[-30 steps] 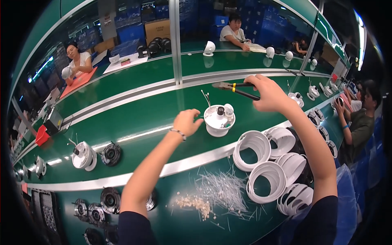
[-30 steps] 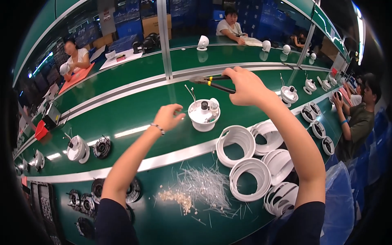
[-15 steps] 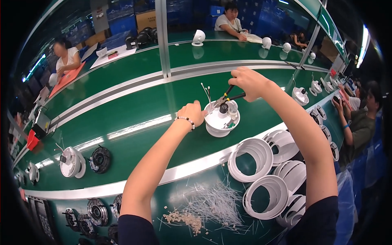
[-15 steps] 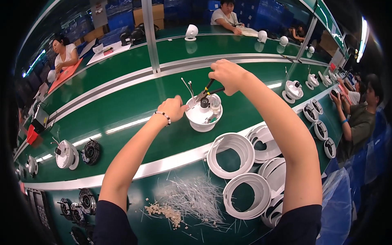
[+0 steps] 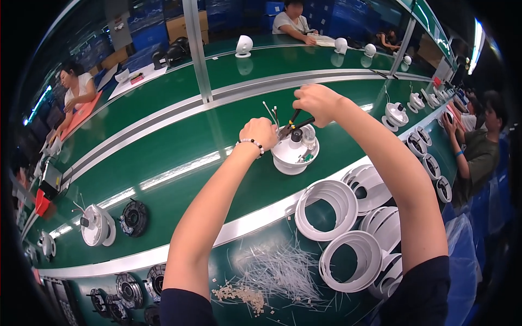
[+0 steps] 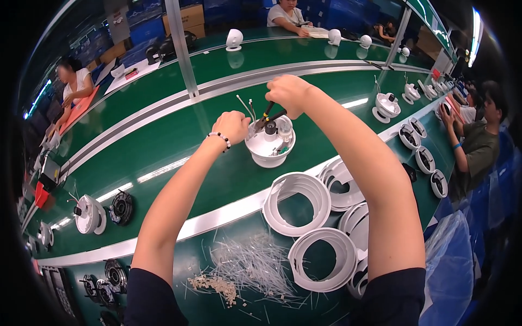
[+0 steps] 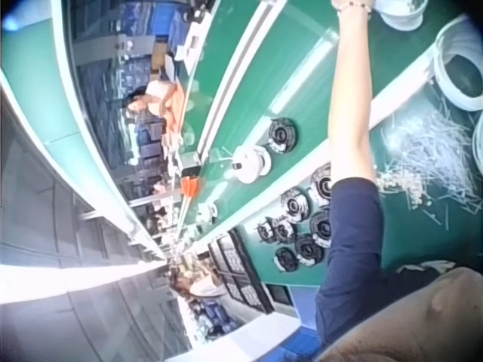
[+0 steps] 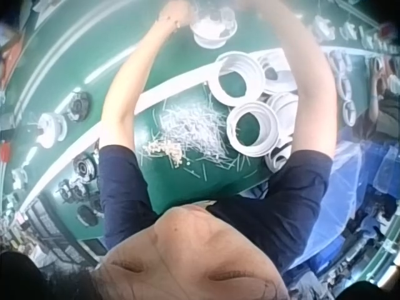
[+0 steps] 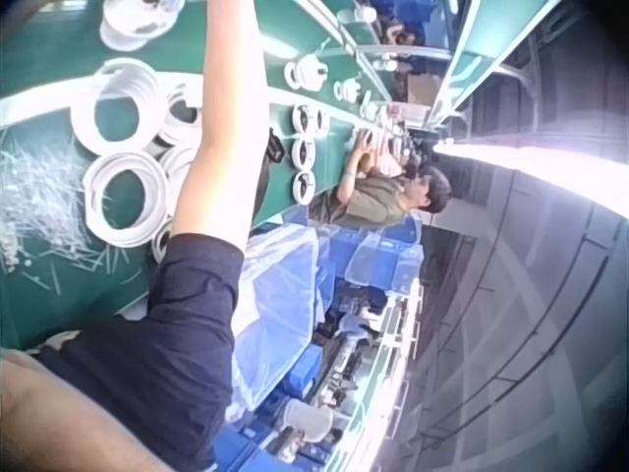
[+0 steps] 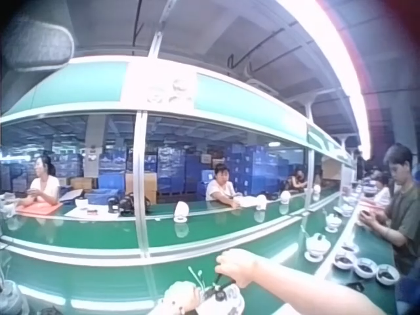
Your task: Assembling components of dome-style security cameras on a production line, including wiring and housing.
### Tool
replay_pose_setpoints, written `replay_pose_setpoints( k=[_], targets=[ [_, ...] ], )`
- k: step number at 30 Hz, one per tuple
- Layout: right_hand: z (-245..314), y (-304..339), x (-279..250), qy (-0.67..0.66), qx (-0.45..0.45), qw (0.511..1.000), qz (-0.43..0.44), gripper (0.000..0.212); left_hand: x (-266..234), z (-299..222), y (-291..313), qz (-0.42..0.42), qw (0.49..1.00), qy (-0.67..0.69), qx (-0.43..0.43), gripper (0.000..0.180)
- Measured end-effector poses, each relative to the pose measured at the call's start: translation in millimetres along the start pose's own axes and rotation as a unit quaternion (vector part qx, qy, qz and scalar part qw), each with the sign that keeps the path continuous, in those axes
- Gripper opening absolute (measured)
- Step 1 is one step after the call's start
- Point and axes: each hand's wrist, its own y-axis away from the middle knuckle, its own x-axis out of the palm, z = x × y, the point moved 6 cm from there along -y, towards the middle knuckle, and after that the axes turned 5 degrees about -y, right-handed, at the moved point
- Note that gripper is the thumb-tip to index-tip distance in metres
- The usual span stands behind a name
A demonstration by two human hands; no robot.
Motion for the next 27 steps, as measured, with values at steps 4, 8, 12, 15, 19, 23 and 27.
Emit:
replay_pose_setpoints(
  k=[4,8,12,15,19,23,27],
  targets=[
    [-6,8,1,-0.013,0.066,0.996,0.061,0.025,-6,4,8,-0.020,1.000,-0.004,-0.008,0.025],
    [-27,34,-17,-0.041,0.098,0.994,-0.023,0.040,-38,-3,58,-0.039,0.983,0.161,0.080,0.029],
    [-24,63,-65,-0.034,0.146,0.974,-0.172,0.043,-33,-28,188,0.295,0.906,0.261,0.157,0.016],
    [1,40,-91,-0.053,0.095,0.969,-0.220,0.039,-31,8,252,0.409,0.880,0.118,0.212,0.050],
    [52,4,-122,-0.055,-0.012,0.966,-0.254,0.044,-92,104,229,0.055,0.982,-0.164,0.080,0.057],
    [104,-13,-175,-0.055,-0.091,0.945,-0.308,0.048,-83,209,241,-0.007,0.948,-0.309,-0.070,0.051],
    [140,-29,-204,-0.057,-0.113,0.940,-0.315,0.048,-90,205,239,-0.038,0.975,-0.215,-0.046,0.021]
  ],
)
